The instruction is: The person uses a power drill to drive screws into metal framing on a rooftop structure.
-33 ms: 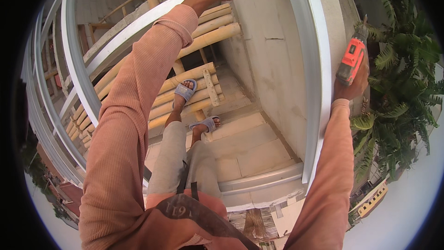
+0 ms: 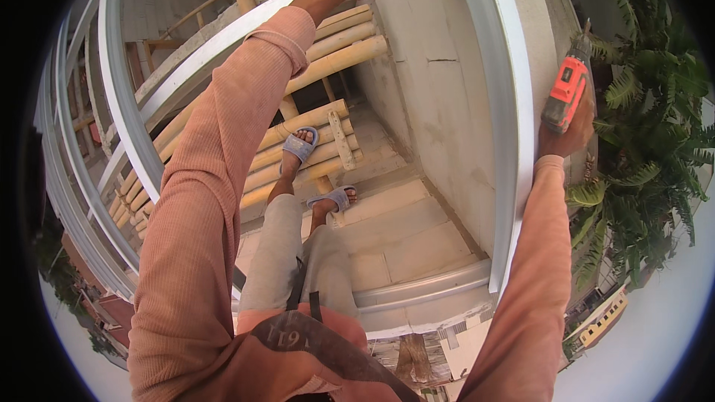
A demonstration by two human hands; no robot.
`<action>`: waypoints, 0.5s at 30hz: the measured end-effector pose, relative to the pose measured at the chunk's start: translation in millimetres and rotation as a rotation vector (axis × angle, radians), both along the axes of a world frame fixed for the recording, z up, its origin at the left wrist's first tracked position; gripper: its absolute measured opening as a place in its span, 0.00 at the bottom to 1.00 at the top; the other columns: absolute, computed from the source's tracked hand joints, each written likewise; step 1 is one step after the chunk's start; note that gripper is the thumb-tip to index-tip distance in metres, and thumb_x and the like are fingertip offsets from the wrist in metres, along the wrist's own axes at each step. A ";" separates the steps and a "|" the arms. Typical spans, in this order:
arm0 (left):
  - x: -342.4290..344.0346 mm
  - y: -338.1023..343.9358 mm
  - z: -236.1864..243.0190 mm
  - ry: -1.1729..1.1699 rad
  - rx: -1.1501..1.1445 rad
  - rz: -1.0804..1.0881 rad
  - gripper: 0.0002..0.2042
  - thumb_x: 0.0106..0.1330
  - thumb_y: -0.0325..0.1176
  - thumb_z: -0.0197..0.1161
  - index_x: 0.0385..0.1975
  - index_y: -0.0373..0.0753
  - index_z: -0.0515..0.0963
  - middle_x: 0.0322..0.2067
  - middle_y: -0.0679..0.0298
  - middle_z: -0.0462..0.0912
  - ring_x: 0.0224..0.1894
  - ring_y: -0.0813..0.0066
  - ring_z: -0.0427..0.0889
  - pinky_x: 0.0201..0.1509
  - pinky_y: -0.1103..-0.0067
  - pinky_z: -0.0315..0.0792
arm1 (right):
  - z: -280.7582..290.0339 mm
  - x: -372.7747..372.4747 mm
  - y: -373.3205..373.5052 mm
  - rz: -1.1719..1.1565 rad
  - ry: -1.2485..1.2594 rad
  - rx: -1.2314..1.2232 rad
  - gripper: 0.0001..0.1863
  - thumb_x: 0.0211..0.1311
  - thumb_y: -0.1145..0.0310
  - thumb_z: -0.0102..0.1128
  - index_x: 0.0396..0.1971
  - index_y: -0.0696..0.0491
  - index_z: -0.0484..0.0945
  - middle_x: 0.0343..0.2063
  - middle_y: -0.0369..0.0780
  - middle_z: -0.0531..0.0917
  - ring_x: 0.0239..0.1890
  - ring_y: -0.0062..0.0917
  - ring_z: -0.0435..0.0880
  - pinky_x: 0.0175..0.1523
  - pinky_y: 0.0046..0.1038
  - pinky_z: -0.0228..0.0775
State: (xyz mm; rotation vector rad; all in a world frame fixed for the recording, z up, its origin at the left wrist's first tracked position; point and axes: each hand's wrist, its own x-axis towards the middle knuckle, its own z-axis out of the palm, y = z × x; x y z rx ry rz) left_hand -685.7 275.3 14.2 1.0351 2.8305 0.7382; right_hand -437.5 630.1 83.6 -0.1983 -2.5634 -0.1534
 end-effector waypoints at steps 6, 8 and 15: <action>4.0 -9.6 11.2 -0.069 0.011 0.031 0.28 0.62 0.53 0.66 0.52 0.36 0.80 0.36 0.43 0.87 0.40 0.45 0.87 0.46 0.56 0.80 | -9.8 -2.4 2.8 -0.070 -0.038 -0.036 0.31 0.66 0.54 0.64 0.68 0.41 0.70 0.59 0.36 0.82 0.58 0.38 0.82 0.61 0.43 0.71; 2.8 -19.7 6.8 -0.083 -0.010 0.037 0.27 0.62 0.53 0.66 0.52 0.36 0.81 0.36 0.42 0.87 0.41 0.44 0.87 0.47 0.56 0.80 | -4.3 -6.9 -6.0 -0.034 0.007 -0.017 0.32 0.60 0.59 0.68 0.66 0.43 0.72 0.52 0.38 0.84 0.51 0.39 0.84 0.54 0.42 0.74; 8.4 15.8 -2.2 -0.084 -0.023 0.038 0.32 0.63 0.55 0.67 0.58 0.35 0.77 0.43 0.42 0.86 0.47 0.44 0.86 0.51 0.56 0.79 | 4.1 7.7 28.5 -0.011 0.098 -0.232 0.26 0.64 0.54 0.70 0.60 0.45 0.80 0.52 0.41 0.86 0.53 0.39 0.86 0.56 0.38 0.77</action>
